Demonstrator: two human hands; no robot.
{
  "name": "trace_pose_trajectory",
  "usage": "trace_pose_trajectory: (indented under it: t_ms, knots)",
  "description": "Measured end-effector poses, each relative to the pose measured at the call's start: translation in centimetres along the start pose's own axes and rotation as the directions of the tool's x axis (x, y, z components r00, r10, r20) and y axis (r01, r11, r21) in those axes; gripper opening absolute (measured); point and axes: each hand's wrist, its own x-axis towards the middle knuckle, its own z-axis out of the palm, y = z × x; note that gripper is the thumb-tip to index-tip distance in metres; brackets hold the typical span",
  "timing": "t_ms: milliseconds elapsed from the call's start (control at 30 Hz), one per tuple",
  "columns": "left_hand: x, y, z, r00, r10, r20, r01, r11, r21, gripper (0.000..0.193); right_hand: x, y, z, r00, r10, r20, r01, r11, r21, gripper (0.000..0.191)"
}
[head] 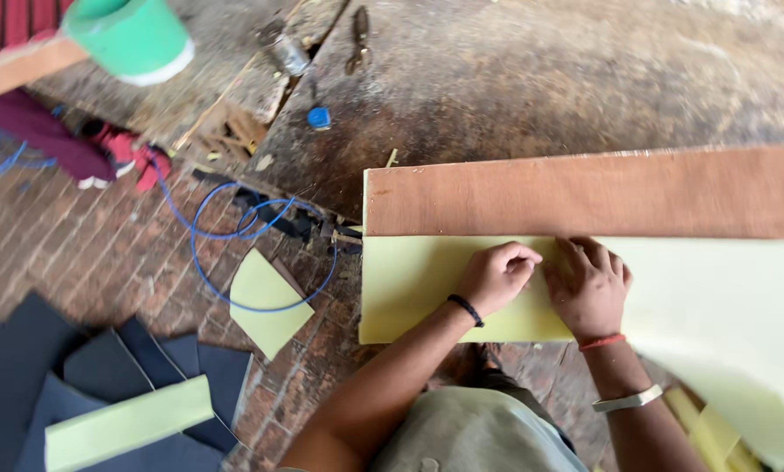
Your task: The person trims excess foam overhanging a curved wooden chair frame using a hand saw, working along the edges while steadying the foam with the other hand. They press and align the foam on the frame, then pick up a spray gun and apply adhesive to the foam edge.
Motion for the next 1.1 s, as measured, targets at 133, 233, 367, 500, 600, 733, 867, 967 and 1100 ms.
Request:
trace_pose_trajectory:
  t_ms: [133,233,367,500,600,733,867,967,1100]
  knots:
    - [-0.7,-0.4,0.7,0.986,0.158,-0.051,-0.151,0.982,0.118,0.012,-4.1,-1.6,0.3,0.991,0.039,0.124,-0.032,0.997,-0.065,0.069]
    - [-1.2,-0.5,1.2,0.986,0.16,-0.053,-0.154,0.983,0.101,0.012,-6.2,-2.5,-0.1,0.973,0.127,0.193,-0.105,0.987,-0.119,0.067]
    - [-1.4,-0.6,1.5,0.981,0.188,-0.043,-0.181,0.976,0.123,0.011,-7.3,-3.0,-0.9,0.942,0.198,0.271,-0.153,0.972,-0.179,0.07]
    - [-1.8,-0.4,1.7,0.995,0.098,-0.014,-0.096,0.991,0.094,0.013,-7.4,-3.0,-1.4,0.932,0.214,0.291,-0.15,0.962,-0.227,0.072]
    - [-1.9,-0.2,1.8,0.999,0.037,0.016,-0.037,0.998,0.044,0.014,-7.5,-3.0,-1.4,0.928,0.214,0.305,-0.14,0.959,-0.247,0.071]
    - [-1.8,-0.2,2.0,0.995,0.097,-0.022,-0.095,0.991,0.093,0.013,-7.8,-2.2,-1.7,0.914,0.226,0.338,-0.144,0.957,-0.251,0.074]
    - [-1.8,-0.9,2.3,0.997,0.068,-0.046,-0.063,0.994,0.094,0.013,-9.2,1.6,-3.8,0.858,0.376,0.35,-0.301,0.92,-0.251,0.077]
    - [-1.8,-1.4,2.2,0.994,0.087,-0.062,-0.082,0.993,0.081,0.013,-11.6,7.3,-6.6,0.809,0.522,0.268,-0.475,0.851,-0.223,0.079]
    - [-2.2,-0.8,2.6,0.974,0.206,-0.098,-0.181,0.958,0.223,0.013,-14.2,14.4,-8.8,0.772,0.613,0.167,-0.569,0.784,-0.246,0.084]
